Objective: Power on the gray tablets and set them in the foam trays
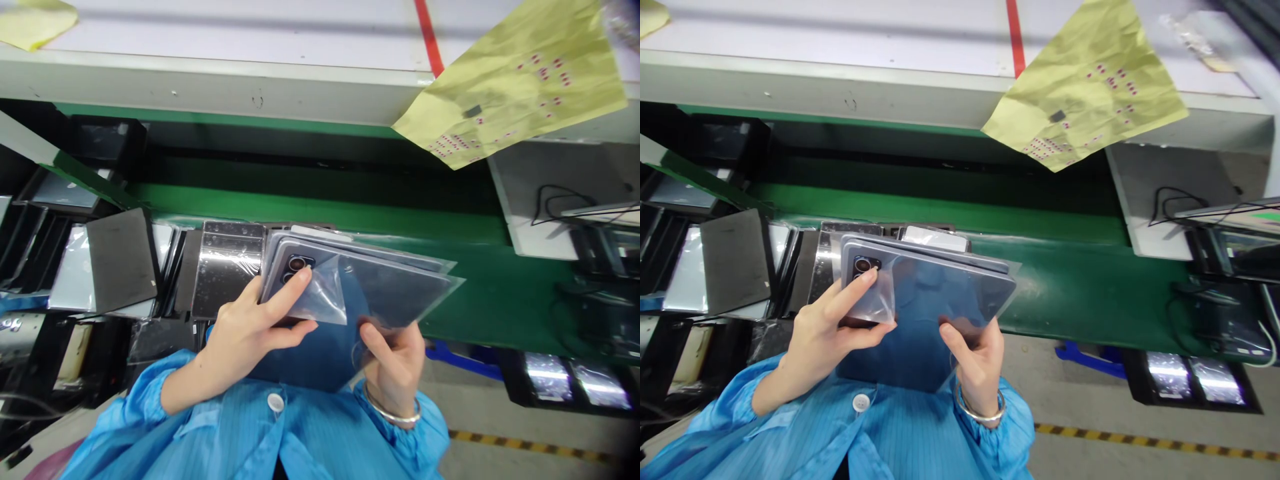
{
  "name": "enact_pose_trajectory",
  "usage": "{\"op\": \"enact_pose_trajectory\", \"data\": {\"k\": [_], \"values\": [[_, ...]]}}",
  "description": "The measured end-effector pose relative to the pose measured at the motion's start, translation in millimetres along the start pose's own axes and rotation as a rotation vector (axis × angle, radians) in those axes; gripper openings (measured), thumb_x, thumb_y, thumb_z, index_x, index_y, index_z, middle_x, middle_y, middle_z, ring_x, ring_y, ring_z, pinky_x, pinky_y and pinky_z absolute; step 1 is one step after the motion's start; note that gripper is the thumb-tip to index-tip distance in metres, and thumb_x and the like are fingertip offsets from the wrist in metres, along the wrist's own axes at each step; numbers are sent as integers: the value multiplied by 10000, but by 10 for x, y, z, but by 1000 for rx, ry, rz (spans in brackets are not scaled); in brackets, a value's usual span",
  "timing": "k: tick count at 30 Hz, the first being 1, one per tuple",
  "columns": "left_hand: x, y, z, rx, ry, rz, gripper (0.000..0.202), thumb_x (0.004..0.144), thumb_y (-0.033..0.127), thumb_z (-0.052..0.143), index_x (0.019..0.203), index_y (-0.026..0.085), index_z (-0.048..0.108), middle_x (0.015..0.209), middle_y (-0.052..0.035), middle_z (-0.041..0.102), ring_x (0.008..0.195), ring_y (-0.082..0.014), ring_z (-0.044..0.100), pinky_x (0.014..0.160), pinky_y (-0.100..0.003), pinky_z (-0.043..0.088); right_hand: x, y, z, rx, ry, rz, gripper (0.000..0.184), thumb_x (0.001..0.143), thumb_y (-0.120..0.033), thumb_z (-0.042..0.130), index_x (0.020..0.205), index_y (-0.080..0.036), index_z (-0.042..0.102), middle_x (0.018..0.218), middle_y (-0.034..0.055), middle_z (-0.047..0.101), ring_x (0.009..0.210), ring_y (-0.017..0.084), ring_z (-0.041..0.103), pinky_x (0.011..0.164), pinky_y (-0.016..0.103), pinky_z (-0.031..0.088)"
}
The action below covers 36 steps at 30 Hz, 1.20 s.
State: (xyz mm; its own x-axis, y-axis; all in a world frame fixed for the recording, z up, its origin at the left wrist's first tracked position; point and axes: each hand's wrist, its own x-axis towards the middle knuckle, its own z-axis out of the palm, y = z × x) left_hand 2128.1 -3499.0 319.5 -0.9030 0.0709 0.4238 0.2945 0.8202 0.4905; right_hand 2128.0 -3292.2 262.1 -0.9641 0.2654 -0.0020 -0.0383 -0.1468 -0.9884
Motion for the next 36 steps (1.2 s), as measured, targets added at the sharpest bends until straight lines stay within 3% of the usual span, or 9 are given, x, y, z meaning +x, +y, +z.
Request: {"op": "enact_pose_trajectory", "data": {"k": [4,7,11,14,17,21,25,29,36], "values": [[-48,-24,21,-106,-30,-79,452,901,487,758,1332,373,677,1139,6,797,722,-163,780,479,-212,583,-2,22,-6,16,-12,-14,249,742,-282,912,940,-243,766,761,-23,792,604,139,710,626,248,628],[-126,-92,79,-404,-52,-179,579,879,452,795,1423,431,600,1207,8,784,754,-197,809,547,-252,649,-16,53,-16,-23,-19,-75,252,764,-314,908,968,-244,778,760,-6,802,600,159,732,575,243,619],[-201,-249,160,-798,-9,-369,949,781,374,904,1583,392,397,867,39,812,644,-228,798,684,-359,708,-7,41,-6,-80,-142,-194,132,796,-301,896,859,-253,790,708,6,790,559,187,744,483,246,596],[-203,-367,184,-861,11,-358,515,790,457,879,1235,253,719,848,-28,817,741,-257,809,717,-378,703,53,-57,34,3,-350,-294,167,874,-337,826,1031,-285,801,869,42,815,768,265,819,644,364,691],[-189,-432,191,-855,51,-263,282,894,489,762,866,208,771,897,-77,819,843,-263,800,744,-401,694,115,-149,78,46,-466,-359,228,979,-386,699,1191,-332,763,991,60,822,960,313,821,806,468,702],[-169,-437,216,-880,93,-173,142,912,405,754,917,267,788,879,-32,827,827,-252,800,730,-414,699,141,-81,93,57,-440,-451,236,1019,-391,633,1220,-353,750,947,45,826,927,308,825,721,424,711],[-146,-425,241,-972,124,-165,162,914,454,736,971,311,788,869,-9,836,823,-277,808,715,-445,703,135,8,83,86,-455,-474,273,1026,-421,615,1250,-340,750,987,66,830,962,331,817,744,474,714],[-127,-429,237,-988,83,-126,160,936,446,709,1000,324,789,883,4,843,826,-264,811,714,-419,702,151,-69,96,83,-453,-458,280,1020,-471,617,1235,-363,760,963,44,836,913,328,823,751,487,713],[-159,-453,232,-969,49,-133,193,975,478,657,1050,346,776,934,8,847,847,-262,803,751,-454,683,166,-143,78,51,-464,-434,238,1017,-393,645,1218,-371,770,965,30,837,922,294,825,753,423,710]]}}
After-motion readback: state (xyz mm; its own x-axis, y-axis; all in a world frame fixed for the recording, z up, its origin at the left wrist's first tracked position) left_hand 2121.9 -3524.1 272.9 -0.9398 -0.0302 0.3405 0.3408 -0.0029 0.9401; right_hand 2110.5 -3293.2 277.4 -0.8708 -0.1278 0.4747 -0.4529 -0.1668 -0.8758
